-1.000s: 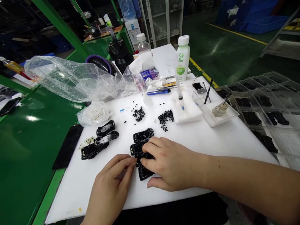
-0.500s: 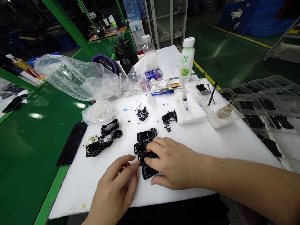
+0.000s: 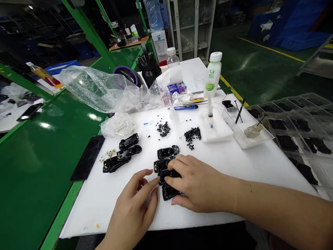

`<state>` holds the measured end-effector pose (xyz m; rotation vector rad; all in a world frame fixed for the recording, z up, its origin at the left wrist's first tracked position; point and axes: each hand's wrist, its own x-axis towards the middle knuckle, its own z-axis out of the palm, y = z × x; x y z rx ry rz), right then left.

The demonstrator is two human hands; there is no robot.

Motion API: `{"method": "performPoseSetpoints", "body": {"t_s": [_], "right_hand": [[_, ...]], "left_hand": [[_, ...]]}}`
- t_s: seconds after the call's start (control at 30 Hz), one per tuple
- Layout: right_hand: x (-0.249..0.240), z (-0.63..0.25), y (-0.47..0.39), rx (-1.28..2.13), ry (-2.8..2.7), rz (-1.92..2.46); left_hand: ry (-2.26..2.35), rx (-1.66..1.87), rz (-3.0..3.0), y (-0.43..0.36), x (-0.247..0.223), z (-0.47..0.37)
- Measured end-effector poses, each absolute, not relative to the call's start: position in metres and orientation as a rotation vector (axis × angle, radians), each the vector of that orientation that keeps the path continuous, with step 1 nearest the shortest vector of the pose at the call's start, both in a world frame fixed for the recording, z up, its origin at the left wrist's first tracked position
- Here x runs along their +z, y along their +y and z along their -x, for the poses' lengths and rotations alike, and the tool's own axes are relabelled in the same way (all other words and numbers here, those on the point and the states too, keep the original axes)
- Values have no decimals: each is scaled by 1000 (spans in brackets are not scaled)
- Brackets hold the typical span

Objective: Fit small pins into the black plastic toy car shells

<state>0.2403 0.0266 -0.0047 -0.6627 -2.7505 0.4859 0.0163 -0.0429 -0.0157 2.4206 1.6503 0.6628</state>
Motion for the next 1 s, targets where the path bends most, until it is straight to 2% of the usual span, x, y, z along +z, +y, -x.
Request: {"method": "performPoseSetpoints", "body": {"t_s": [0.33,0.7,1.0], "right_hand": [[-6,-240,25,519,-2730,669],[-5,-240,25,532,-2726,672],[-5,-241,24,548,-2714,680]], "left_hand": [[1775,810,-2016,-35,-11,-16],[1583,679,-2413,-43,-10,-15],[1769,791,-2182,-32,-6,-12]]}}
